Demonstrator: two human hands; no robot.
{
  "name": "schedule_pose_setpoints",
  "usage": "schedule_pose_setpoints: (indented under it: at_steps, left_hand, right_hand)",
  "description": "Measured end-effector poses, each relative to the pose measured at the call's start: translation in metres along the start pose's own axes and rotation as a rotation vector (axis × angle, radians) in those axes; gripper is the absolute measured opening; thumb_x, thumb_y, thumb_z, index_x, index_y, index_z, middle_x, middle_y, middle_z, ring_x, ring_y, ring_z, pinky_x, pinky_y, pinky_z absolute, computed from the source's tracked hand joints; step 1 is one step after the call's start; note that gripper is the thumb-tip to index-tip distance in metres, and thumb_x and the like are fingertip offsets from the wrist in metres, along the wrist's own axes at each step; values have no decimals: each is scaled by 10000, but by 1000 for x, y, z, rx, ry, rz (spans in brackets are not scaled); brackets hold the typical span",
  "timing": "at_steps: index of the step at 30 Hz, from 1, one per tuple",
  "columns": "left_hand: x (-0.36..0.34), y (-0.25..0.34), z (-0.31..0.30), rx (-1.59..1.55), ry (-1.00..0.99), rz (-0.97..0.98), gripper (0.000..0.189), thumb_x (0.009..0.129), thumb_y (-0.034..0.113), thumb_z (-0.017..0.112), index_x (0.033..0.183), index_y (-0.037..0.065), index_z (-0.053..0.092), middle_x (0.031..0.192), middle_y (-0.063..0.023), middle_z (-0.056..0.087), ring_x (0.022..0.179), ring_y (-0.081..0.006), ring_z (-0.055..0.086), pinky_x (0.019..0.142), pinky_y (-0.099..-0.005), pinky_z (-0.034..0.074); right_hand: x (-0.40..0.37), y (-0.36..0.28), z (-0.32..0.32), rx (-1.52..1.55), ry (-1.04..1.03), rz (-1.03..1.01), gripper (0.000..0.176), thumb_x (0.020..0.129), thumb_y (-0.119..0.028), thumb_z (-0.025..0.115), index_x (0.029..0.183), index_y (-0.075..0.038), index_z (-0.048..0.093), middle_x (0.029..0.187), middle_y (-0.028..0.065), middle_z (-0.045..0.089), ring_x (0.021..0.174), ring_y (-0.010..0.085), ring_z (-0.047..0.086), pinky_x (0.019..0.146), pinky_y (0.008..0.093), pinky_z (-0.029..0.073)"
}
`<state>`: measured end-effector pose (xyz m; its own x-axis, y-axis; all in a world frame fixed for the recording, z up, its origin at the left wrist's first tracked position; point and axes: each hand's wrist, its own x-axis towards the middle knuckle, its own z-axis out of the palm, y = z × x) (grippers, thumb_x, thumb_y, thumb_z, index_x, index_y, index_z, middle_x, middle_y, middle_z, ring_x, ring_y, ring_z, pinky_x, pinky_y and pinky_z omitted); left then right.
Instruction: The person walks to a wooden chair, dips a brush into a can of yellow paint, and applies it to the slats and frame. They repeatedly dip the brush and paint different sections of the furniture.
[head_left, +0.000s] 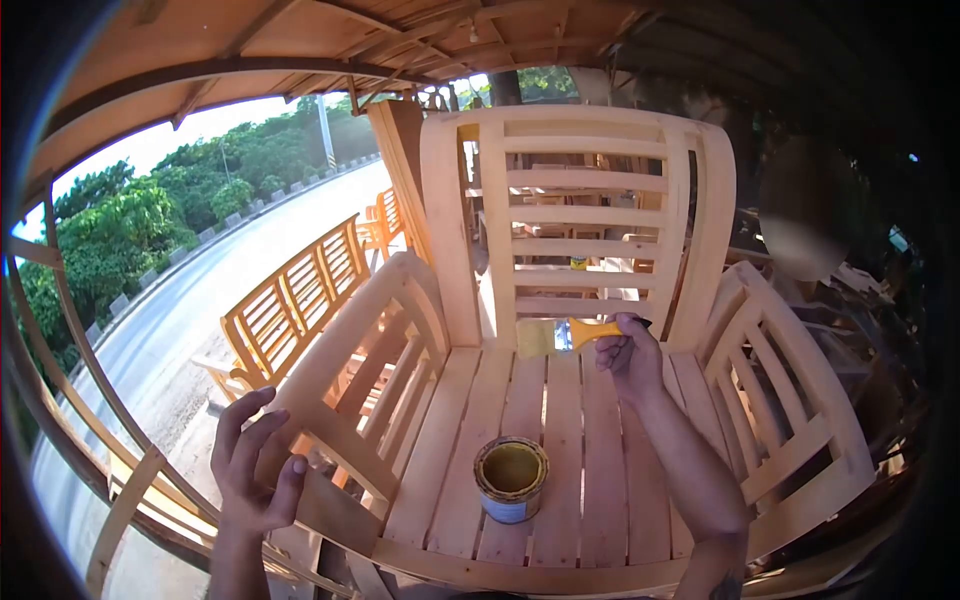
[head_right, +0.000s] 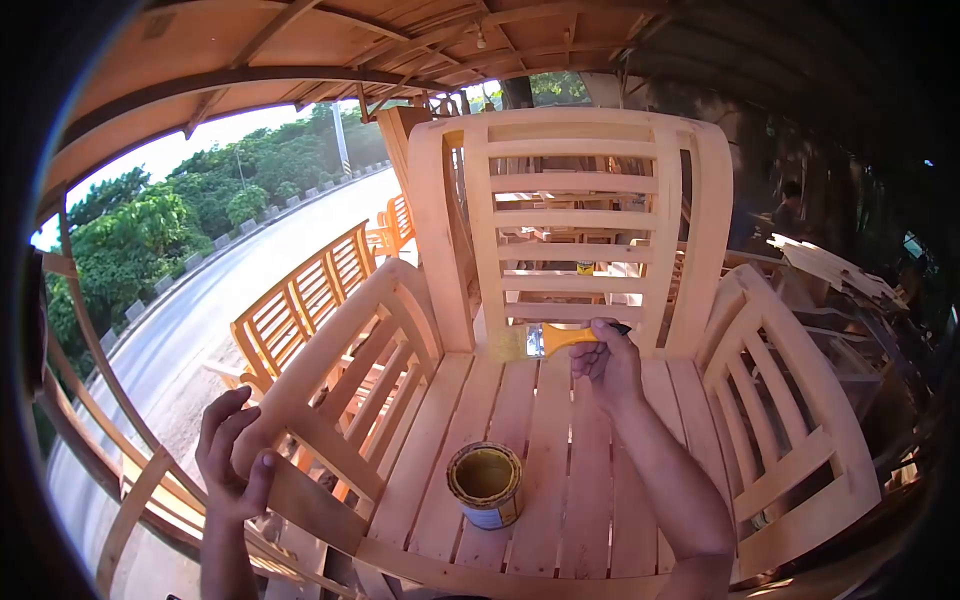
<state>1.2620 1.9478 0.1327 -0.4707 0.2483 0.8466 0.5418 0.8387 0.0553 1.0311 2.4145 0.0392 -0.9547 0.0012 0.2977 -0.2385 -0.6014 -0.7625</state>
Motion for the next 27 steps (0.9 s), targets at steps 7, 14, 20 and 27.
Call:
schedule_pose_setpoints:
  at_steps: [7, 14, 20, 27]
  left_hand:
    - [1, -10, 15, -18, -40, -79, 443, 771, 155, 748, 1167, -37, 694, 1314, -294, 580, 1206, -424, 627, 989, -488, 536]
    - [-2, -19, 1, 121, 1, -29, 512, 760, 303, 754, 1136, -38, 691, 1262, -298, 604, 1153, -444, 632, 961, -517, 524]
    - [-3, -24, 4, 111, -87, -19, 558, 735, 321, 782, 1168, -18, 689, 1274, -282, 609, 1152, -425, 630, 977, -506, 519]
    - [-1, -21, 3, 43, -135, -82, 578, 741, 309, 808, 1190, -32, 683, 1286, -278, 596, 1141, -395, 647, 971, -459, 538]
  right_hand:
    - [82, 11, 55, 72, -10, -109, 207, 998, -227, 593, 1137, -75, 613, 857, 127, 724, 720, 221, 714, 651, 372, 602]
    - [163, 22, 115, 100, -25, -259, 195, 1003, -190, 658, 1124, -41, 625, 883, 124, 711, 740, 201, 723, 676, 326, 604]
    - [223, 38, 166, 18, 17, -481, 216, 1032, -183, 641, 1179, -26, 649, 961, 92, 710, 818, 165, 720, 737, 303, 597]
    - [249, 48, 211, -389, 195, -696, 303, 996, -211, 696, 1223, -10, 679, 951, 107, 747, 851, 174, 719, 776, 318, 567]
